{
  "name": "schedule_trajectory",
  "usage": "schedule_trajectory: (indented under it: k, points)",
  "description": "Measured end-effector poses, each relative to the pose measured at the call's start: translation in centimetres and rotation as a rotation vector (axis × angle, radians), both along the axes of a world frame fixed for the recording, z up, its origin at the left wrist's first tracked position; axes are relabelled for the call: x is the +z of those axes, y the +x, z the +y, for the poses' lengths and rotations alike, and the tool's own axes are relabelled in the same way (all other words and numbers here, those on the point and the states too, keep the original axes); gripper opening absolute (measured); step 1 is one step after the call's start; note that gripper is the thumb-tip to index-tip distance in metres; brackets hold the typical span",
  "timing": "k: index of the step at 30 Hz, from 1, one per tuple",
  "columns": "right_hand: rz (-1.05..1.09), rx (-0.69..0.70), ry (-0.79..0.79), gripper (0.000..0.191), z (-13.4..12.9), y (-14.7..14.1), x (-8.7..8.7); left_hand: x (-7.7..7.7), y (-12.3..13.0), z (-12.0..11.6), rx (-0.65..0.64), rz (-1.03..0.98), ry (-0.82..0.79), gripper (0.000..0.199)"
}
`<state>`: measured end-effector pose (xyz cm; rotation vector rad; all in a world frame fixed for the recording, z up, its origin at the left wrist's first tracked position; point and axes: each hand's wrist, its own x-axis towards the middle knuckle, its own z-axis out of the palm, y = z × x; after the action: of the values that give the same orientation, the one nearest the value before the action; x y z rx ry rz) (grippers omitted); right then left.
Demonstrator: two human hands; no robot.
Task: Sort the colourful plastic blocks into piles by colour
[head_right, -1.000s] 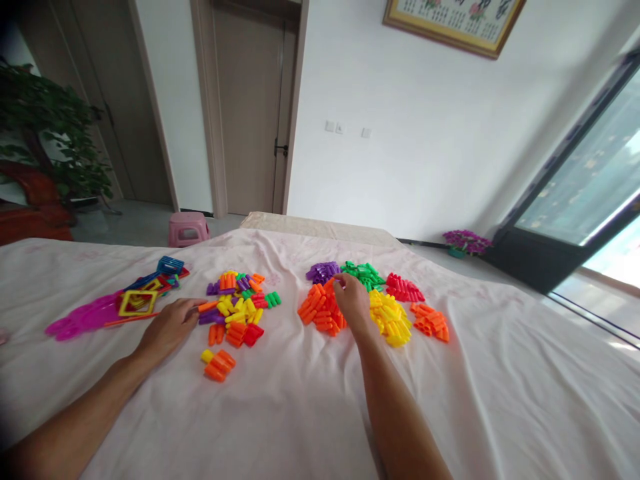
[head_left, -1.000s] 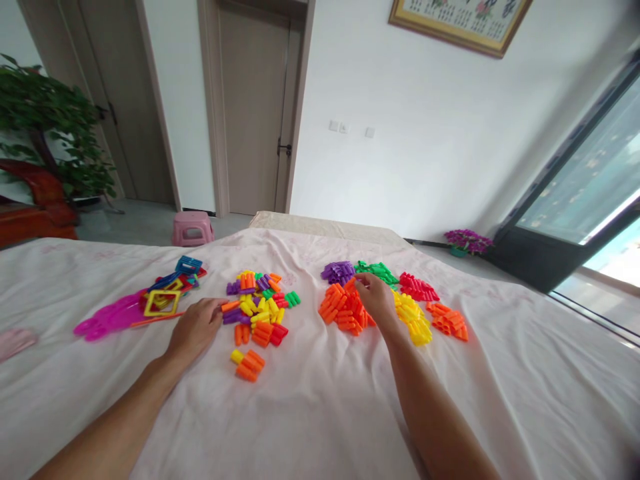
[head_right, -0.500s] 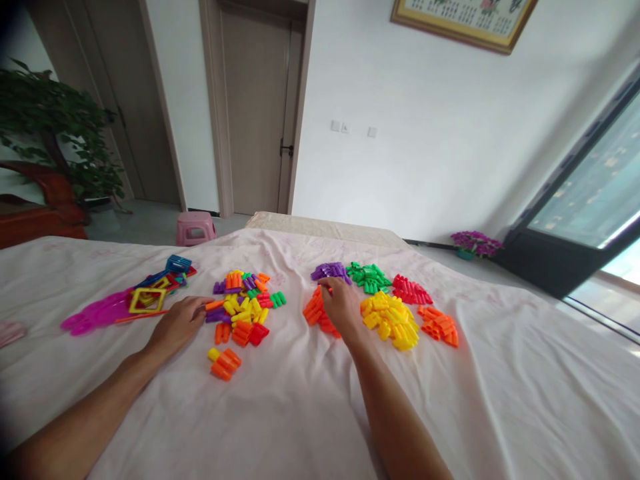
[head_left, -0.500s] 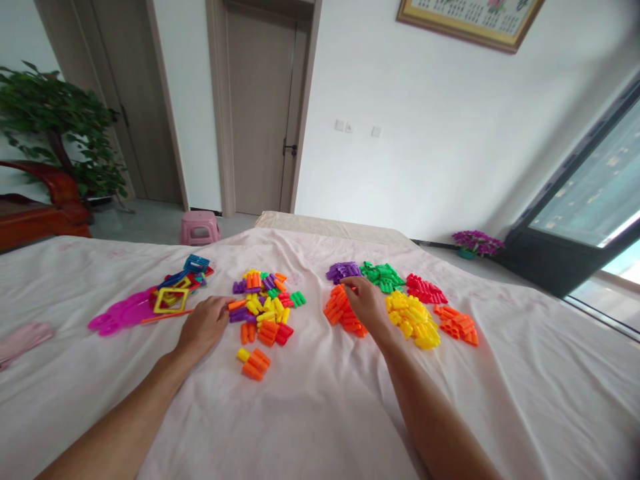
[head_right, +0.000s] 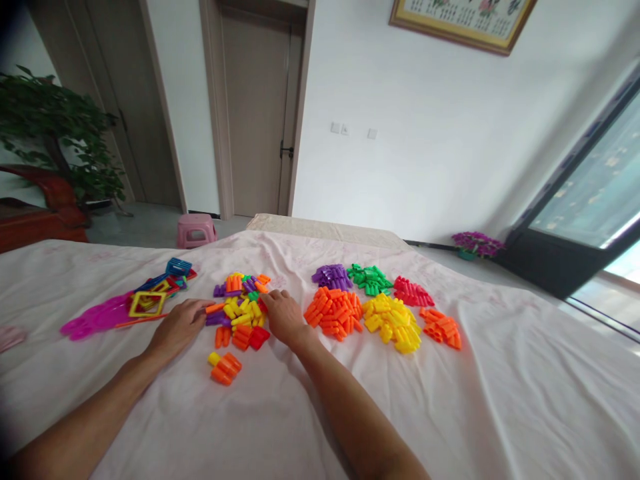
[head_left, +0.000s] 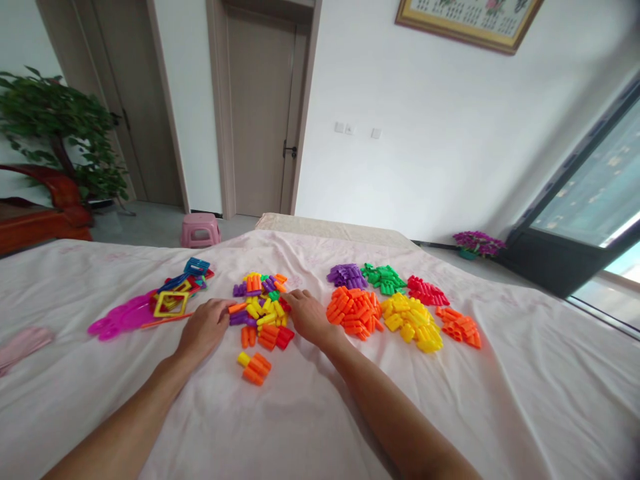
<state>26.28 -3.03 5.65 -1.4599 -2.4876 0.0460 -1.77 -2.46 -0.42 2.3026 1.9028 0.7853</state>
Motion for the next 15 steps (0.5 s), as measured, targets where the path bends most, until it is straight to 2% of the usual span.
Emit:
schedule_trajectory:
  k: [4,7,11,15]
  points:
    - [-0.026,-0.04,0.041,0.041,-0.4,0.0,-0.3,-0.1,-0.1,0.2,-0.01,-0.008,0.005,0.041]
    - [0.051,-0.086,0.044,0.035,-0.9,0.0,-0.8,-0.2,-0.1,0.3,-0.013,-0.015,-0.005,0.042]
    - [0.408,-0.154,0.013,0.032,-1.0,0.3,-0.6,-0.1,-0.2,0.4,-0.027,-0.017,-0.022,0.043]
    - [0.851,-0.207,-0.061,0.023,-0.6,2.3,1.6,0.2,-0.1,0.1,-0.031,-0.022,-0.03,0.044]
